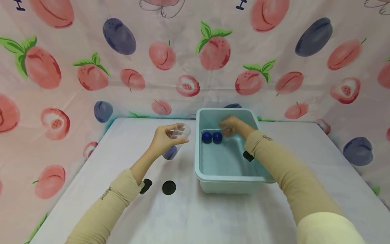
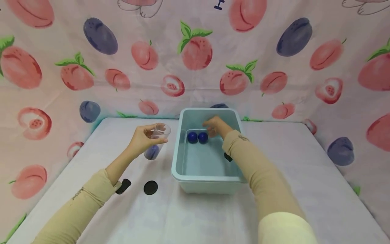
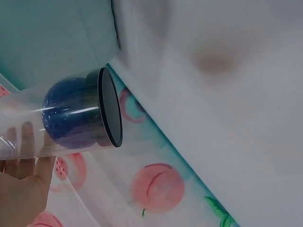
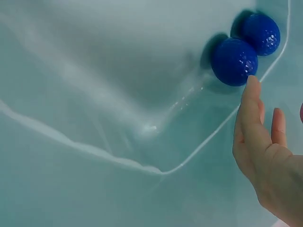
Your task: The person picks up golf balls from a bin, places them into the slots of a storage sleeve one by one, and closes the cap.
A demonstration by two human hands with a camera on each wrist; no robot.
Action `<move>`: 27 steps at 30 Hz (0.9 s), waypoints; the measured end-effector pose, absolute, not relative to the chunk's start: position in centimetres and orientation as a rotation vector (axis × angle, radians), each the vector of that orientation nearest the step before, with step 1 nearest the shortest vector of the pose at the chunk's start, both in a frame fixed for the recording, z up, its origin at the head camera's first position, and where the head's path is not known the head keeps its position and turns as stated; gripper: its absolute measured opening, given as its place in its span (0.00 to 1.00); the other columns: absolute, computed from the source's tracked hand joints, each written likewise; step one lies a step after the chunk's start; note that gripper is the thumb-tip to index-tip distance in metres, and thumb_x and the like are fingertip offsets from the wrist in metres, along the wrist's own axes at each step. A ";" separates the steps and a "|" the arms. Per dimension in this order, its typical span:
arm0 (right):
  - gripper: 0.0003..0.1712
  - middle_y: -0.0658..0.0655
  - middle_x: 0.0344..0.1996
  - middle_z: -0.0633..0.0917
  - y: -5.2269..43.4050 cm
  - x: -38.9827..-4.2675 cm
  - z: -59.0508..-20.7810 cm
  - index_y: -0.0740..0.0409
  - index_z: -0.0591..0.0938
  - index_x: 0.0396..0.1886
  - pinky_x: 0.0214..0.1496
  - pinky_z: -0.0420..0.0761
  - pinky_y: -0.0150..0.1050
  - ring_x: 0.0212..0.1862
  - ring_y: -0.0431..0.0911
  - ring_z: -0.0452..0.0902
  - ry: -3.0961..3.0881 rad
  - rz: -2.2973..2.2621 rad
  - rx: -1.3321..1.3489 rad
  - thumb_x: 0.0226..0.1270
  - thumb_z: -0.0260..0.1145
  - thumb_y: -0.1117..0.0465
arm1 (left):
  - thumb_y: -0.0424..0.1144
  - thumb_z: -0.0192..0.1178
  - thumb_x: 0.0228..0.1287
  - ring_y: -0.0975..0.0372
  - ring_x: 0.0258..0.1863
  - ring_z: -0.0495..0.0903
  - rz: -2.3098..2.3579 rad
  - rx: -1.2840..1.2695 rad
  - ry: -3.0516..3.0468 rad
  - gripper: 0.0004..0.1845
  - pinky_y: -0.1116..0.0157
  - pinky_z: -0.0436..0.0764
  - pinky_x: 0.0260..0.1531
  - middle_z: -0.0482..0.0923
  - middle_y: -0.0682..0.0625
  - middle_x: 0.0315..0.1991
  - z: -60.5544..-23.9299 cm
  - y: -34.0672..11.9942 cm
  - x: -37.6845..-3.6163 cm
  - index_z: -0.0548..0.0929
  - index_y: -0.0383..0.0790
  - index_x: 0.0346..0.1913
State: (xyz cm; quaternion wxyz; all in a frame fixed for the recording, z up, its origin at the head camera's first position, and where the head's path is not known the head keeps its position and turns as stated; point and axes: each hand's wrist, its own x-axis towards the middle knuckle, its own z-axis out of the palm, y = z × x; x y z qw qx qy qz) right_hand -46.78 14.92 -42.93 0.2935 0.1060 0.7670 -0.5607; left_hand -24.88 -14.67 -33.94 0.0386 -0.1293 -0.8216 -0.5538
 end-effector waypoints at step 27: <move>0.39 0.66 0.47 0.76 13.6 -49.3 -48.5 0.63 0.67 0.59 0.39 0.84 0.53 0.41 0.63 0.79 2.137 -1.301 0.472 0.48 0.75 0.62 | 0.38 0.74 0.46 0.53 0.47 0.81 -1.622 -0.366 -2.555 0.27 0.56 0.79 0.53 0.82 0.42 0.51 -34.2 -15.5 -24.6 0.82 0.41 0.53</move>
